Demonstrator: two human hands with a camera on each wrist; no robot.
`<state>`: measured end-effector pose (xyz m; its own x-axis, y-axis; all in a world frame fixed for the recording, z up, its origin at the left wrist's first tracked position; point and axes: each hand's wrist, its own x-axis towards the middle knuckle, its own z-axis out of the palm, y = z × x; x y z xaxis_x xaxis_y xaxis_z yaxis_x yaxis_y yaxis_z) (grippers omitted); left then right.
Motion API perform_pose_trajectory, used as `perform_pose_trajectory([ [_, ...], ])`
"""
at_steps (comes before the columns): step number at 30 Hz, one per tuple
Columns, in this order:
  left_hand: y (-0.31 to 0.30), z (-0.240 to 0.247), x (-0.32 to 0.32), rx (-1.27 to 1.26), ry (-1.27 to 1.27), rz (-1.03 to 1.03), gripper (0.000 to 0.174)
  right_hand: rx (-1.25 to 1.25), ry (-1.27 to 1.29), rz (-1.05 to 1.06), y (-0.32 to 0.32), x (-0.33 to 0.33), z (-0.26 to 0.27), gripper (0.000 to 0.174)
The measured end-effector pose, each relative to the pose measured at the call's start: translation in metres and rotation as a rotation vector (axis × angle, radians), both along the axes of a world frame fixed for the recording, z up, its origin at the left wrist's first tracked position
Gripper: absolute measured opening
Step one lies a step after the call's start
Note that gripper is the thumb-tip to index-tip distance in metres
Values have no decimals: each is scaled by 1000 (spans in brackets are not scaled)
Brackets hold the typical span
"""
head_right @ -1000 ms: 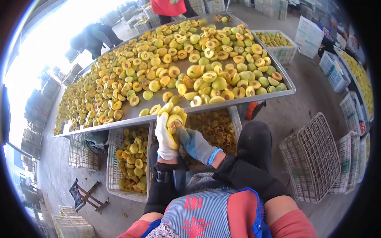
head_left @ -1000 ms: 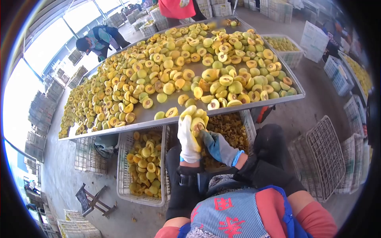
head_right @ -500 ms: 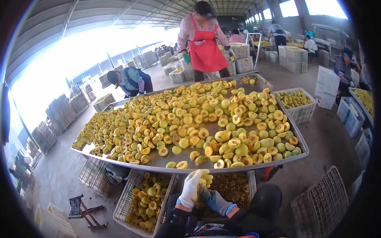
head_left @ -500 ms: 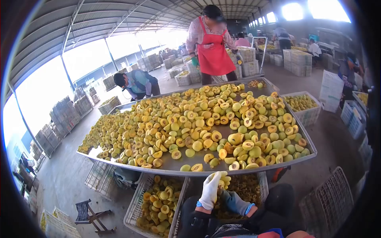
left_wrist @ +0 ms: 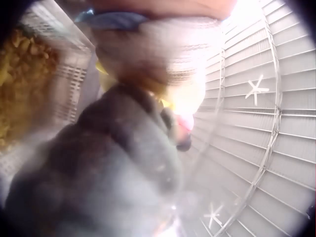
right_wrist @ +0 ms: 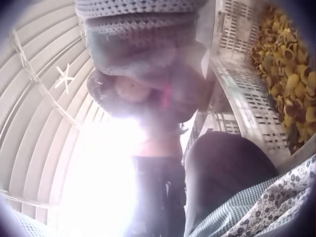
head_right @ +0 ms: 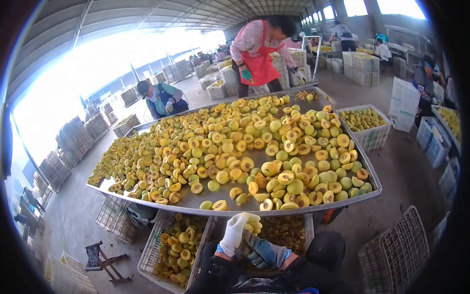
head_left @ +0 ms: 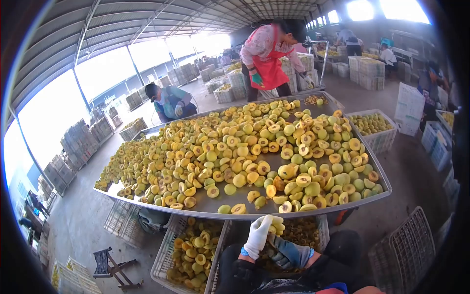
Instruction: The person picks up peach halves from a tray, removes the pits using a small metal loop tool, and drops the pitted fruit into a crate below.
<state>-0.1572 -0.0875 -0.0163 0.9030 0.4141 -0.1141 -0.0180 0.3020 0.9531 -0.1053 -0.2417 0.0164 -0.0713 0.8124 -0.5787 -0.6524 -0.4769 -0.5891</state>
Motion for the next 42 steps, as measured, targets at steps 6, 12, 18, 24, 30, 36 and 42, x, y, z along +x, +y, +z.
perform_pose_trajectory([
  [6, 7, 17, -14, -135, -24, -179, 41, 188, 124, 109, -1, 2, -30, 61],
  [12, -6, 9, -16, -252, -97, 10, 43, 90, -299, 38, -1, -14, -12, 54],
  [18, 3, -5, -22, -223, -250, -133, 49, 299, -410, -111, 0, -20, -40, 44],
  [24, 41, -1, -29, -712, -373, 567, 37, 357, -507, -252, 10, -37, -125, 50],
  [30, 135, -3, -107, 512, 175, 1217, 43, -48, 73, -126, 4, -6, -62, 66],
  [36, 165, 10, -36, 1488, 324, 744, 43, -39, 160, -224, 16, -5, -67, 61],
  [42, 193, 13, 31, 1378, 1044, 54, 51, -104, 389, -347, 23, 6, -89, 61],
])
